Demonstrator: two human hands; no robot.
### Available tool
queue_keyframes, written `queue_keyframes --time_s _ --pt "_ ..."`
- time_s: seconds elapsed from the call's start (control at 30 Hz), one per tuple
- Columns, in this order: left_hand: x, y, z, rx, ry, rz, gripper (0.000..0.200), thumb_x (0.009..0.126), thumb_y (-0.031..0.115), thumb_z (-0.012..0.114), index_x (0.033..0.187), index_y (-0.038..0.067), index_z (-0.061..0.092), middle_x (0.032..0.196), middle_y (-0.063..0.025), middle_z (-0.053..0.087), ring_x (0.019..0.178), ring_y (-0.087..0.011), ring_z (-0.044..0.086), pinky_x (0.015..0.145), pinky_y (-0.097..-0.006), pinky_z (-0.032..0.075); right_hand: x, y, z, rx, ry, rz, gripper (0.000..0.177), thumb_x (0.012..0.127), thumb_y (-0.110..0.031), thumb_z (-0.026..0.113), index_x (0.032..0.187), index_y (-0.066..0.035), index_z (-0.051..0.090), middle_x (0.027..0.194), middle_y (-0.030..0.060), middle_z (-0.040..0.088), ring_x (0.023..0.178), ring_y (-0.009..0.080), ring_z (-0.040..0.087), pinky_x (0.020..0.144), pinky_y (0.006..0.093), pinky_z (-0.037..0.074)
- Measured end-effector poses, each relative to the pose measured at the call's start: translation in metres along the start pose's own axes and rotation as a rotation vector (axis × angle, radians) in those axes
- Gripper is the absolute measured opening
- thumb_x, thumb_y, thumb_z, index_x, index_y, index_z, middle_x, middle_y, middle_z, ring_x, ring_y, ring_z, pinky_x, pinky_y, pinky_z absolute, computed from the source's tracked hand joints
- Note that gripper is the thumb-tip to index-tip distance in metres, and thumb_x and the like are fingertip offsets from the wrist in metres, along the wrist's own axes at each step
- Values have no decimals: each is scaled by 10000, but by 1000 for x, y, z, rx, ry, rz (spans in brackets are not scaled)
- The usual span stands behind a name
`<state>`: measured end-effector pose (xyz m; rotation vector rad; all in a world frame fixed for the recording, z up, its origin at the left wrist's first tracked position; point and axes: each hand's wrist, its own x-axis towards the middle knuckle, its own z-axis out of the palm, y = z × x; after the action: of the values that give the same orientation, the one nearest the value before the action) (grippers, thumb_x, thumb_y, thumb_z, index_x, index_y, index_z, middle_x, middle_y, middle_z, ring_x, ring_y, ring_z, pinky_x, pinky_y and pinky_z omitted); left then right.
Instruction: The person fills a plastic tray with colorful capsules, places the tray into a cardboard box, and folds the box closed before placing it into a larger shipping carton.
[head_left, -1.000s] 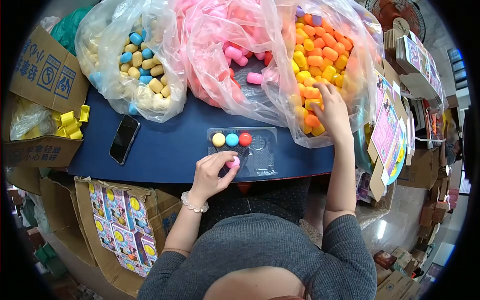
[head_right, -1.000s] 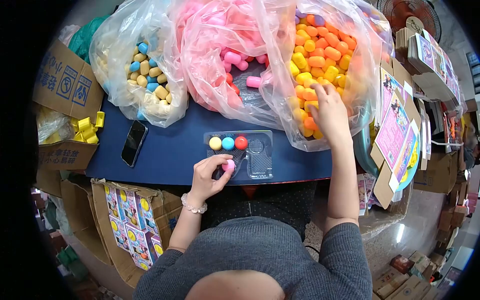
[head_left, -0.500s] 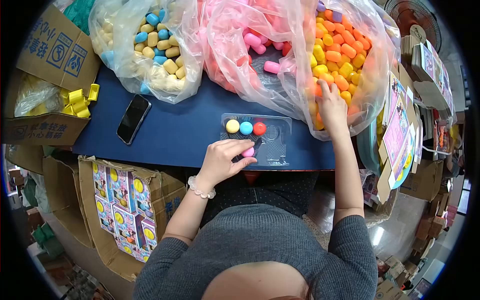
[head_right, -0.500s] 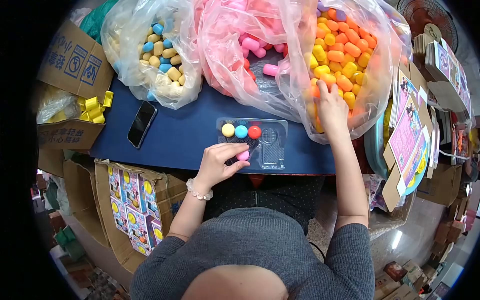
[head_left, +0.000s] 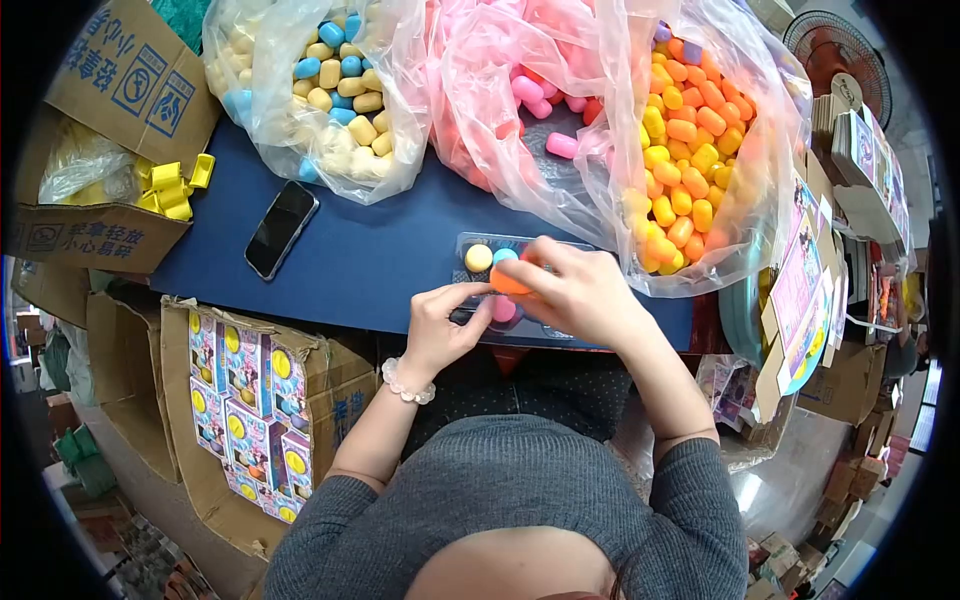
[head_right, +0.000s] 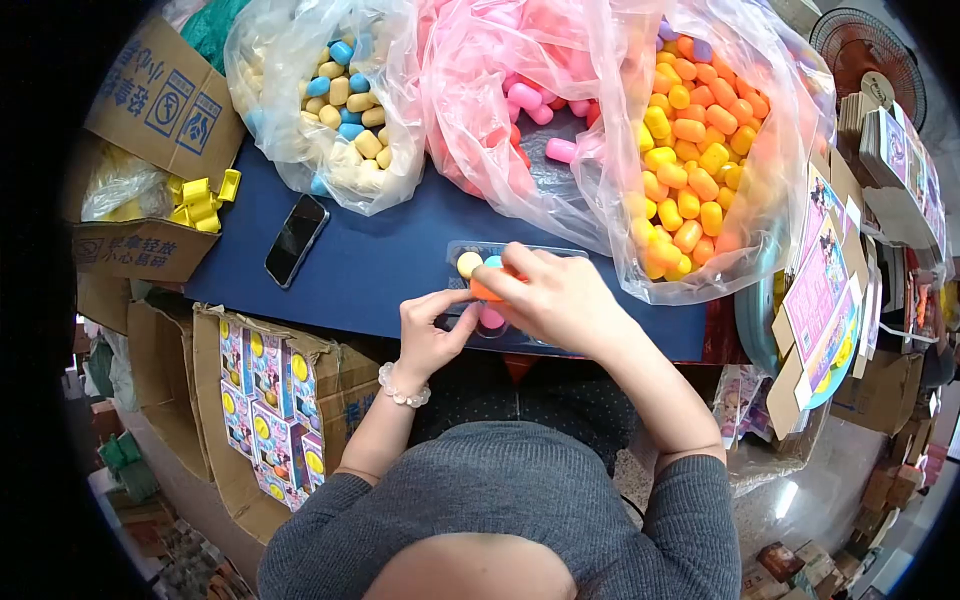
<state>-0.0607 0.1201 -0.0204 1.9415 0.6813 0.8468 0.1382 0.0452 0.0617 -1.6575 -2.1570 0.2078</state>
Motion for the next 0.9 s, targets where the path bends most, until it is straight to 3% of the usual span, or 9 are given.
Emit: queue_keyframes --time_s 0.13,0.3,0.43,0.63,0.67,0.73,0.8,0.87,0.9 --pt "-9 -11 -12 -125 272 -141 59 817 -4 638 866 -37 647 791 -134 676 700 -248 681 679 -305 538 17 3 32 -112 -113 -114 322 806 -233 711 1101 -177 596 900 38 522 756 192 630 579 315 544" --pt "-5 -3 -6 29 225 -92 72 858 15 637 907 -31 662 831 -139 686 733 -229 677 674 -304 524 17 10 54 -167 -59 -212 311 828 -223 630 1134 -199 574 1004 45 521 893 208 603 666 309 558" --pt "-10 -1 0 12 168 -226 128 875 51 681 980 -23 693 843 -134 718 724 -194 692 678 -294 537 5 9 49 -76 -118 -83 436 788 -237 716 1194 -174 572 1001 55 525 876 222 592 664 317 549" --pt "-7 3 2 -13 92 -249 148 873 53 687 984 -45 689 845 -144 729 759 -189 712 719 -291 551 -17 17 30 43 87 -75 311 789 -193 757 1064 -110 638 953 59 581 786 233 622 623 342 525" --pt "-6 4 2 0 78 -234 148 876 58 684 981 -46 689 850 -145 729 768 -197 714 731 -297 551 -17 24 14 29 250 -49 224 783 -161 764 977 -103 668 918 60 627 744 228 643 619 344 529" --pt "-6 3 -2 24 74 -226 149 879 62 681 979 -48 689 854 -146 730 777 -205 716 743 -302 551 -16 57 -27 -100 533 144 100 785 -98 716 870 -71 671 827 53 649 729 205 659 610 329 530" --pt "-6 1 -4 17 72 -234 149 887 68 670 978 -49 689 860 -144 732 789 -217 717 757 -310 548 -4 112 -80 -83 765 448 95 835 -58 656 914 -14 686 833 121 682 741 255 681 656 324 535" --pt "-7 -3 -9 9 79 -244 144 890 63 663 978 -47 691 863 -143 731 794 -217 716 756 -309 547 8 201 -114 -290 694 611 198 891 -135 605 958 22 705 956 221 703 832 357 697 753 447 542" --pt "-6 -4 -10 -6 86 -245 140 893 58 656 979 -45 693 867 -141 730 799 -217 714 755 -308 546 21 235 -128 -461 414 779 239 882 -184 611 960 16 716 1025 244 695 927 370 694 809 477 540"
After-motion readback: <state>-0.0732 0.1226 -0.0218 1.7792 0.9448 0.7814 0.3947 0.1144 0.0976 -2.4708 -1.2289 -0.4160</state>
